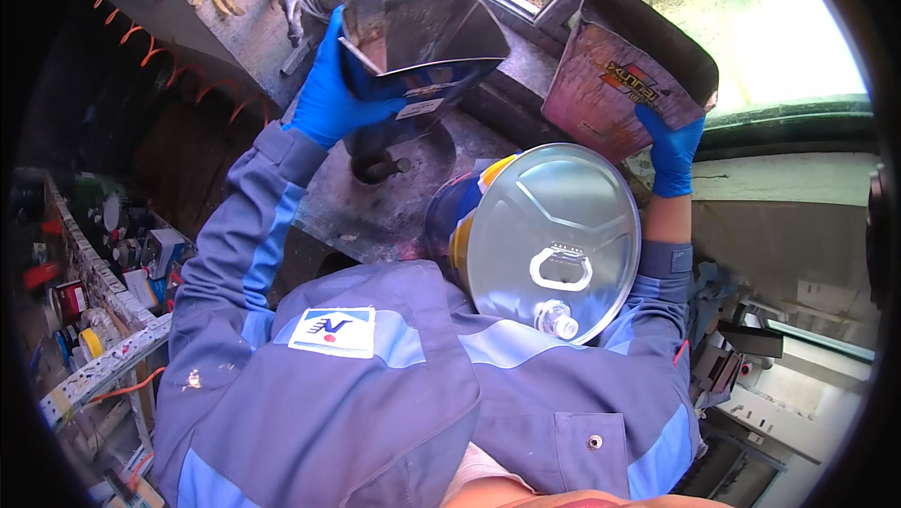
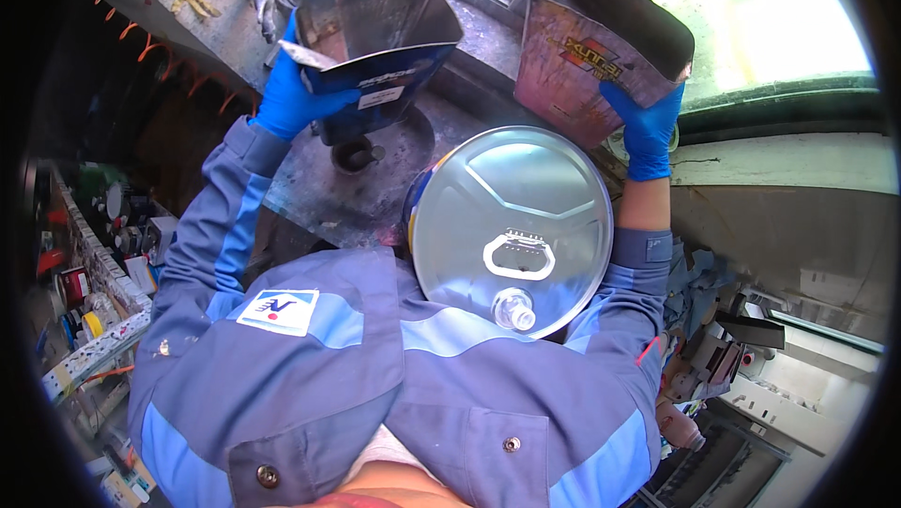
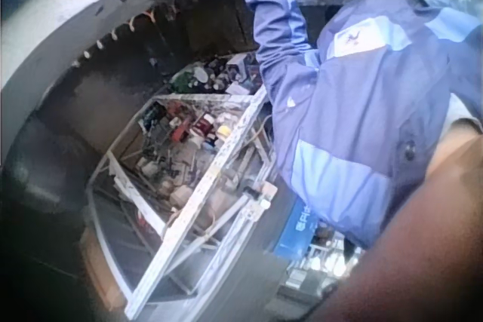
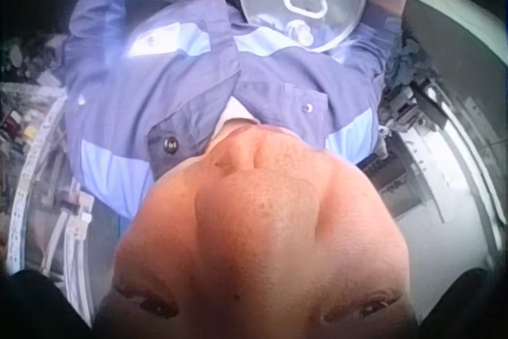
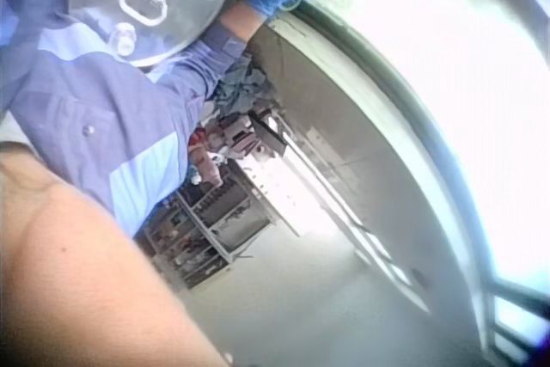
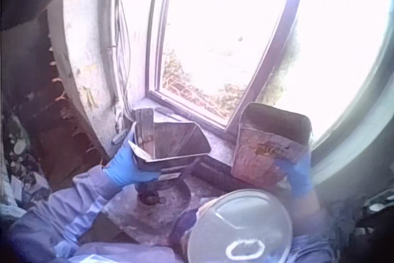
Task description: The person opens a large paint can, pours paint into a spray gun cup, and tests the spray gun by firing it into a sink. They then wipe the spray gun with a cloth, test it again, and pour paint from a smaller can into the spray gun cup.
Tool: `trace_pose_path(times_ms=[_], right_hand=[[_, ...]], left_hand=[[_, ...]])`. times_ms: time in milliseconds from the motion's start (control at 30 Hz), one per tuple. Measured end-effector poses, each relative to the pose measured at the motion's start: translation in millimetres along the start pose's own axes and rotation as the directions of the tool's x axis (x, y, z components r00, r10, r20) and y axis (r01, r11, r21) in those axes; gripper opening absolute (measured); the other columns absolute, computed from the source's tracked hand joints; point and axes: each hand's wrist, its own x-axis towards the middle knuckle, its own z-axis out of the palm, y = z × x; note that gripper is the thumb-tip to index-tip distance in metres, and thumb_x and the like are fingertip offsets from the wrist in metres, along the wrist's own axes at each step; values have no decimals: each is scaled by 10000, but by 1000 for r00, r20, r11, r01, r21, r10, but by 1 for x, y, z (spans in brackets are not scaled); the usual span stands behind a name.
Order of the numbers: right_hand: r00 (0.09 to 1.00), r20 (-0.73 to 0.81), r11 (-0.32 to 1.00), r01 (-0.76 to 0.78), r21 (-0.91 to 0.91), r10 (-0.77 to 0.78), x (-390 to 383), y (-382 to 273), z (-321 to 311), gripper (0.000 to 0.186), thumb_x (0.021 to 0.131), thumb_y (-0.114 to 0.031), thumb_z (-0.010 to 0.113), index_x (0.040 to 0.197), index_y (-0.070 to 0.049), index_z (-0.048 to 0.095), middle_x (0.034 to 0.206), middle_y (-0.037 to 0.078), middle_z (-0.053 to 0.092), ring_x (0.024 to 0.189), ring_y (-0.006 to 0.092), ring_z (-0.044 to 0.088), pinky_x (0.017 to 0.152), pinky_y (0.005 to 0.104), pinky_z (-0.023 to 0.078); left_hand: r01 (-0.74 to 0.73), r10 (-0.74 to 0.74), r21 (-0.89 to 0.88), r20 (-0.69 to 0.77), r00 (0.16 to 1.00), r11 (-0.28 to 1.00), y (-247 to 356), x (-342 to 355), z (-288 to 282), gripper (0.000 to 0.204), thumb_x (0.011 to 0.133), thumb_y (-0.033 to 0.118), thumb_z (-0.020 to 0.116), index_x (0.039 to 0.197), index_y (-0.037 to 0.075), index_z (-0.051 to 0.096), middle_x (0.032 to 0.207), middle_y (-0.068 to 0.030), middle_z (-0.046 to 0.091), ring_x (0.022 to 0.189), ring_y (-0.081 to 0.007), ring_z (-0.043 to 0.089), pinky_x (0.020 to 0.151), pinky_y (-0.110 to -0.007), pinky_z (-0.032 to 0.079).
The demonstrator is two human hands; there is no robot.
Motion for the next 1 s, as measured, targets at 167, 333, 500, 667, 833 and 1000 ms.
trace_pose_path(times_ms=[167,333,500,667,833,1000], right_hand=[[986,161,996,65,-64,-54,11,-39,28,882,643,2,847,1384,-29,368,1282,126,531,1153,235,548,992,372,473],[961,270,977,110,-181,-58,24,-69,55,960,617,-40,870,1416,-23,339,1309,126,521,1184,231,530,1013,365,459],[931,353,938,200,-284,-92,34,-88,73,1045,606,-62,877,1464,-23,283,1337,131,509,1211,238,513,1036,372,437],[918,388,918,222,-328,-83,43,-102,86,1074,604,-74,882,1478,-21,260,1349,137,501,1223,240,504,1039,376,433],[926,375,919,181,-350,-40,44,-107,95,1069,608,-74,880,1478,-21,261,1352,139,497,1224,243,502,1040,377,433],[910,414,935,163,-315,-20,44,-110,104,1065,610,-58,874,1480,-26,261,1364,135,486,1235,244,491,1044,378,429]], left_hand=[[-1,5,74,-52,999,997,-1,2,4,1248,596,211,927,1521,5,116,1439,-175,399,1319,-282,412,1101,-394,365],[23,-23,50,-17,1000,998,-4,-2,-4,1265,606,216,924,1525,19,79,1491,-180,332,1374,-301,353,1130,-403,327],[53,-50,51,-69,996,997,-6,-2,-17,1281,588,248,932,1525,25,87,1498,-195,314,1390,-323,330,1144,-403,300],[129,-126,47,-59,990,990,-8,0,-30,1274,581,233,931,1530,44,103,1466,-202,351,1361,-333,361,1122,-409,328],[115,-114,16,-68,991,993,-9,-4,-34,1263,577,213,928,1532,49,118,1424,-191,393,1326,-318,396,1103,-403,349],[80,-82,-18,-110,991,997,-13,-7,-37,1255,579,197,924,1533,46,122,1417,-177,401,1318,-292,402,1101,-393,352]])
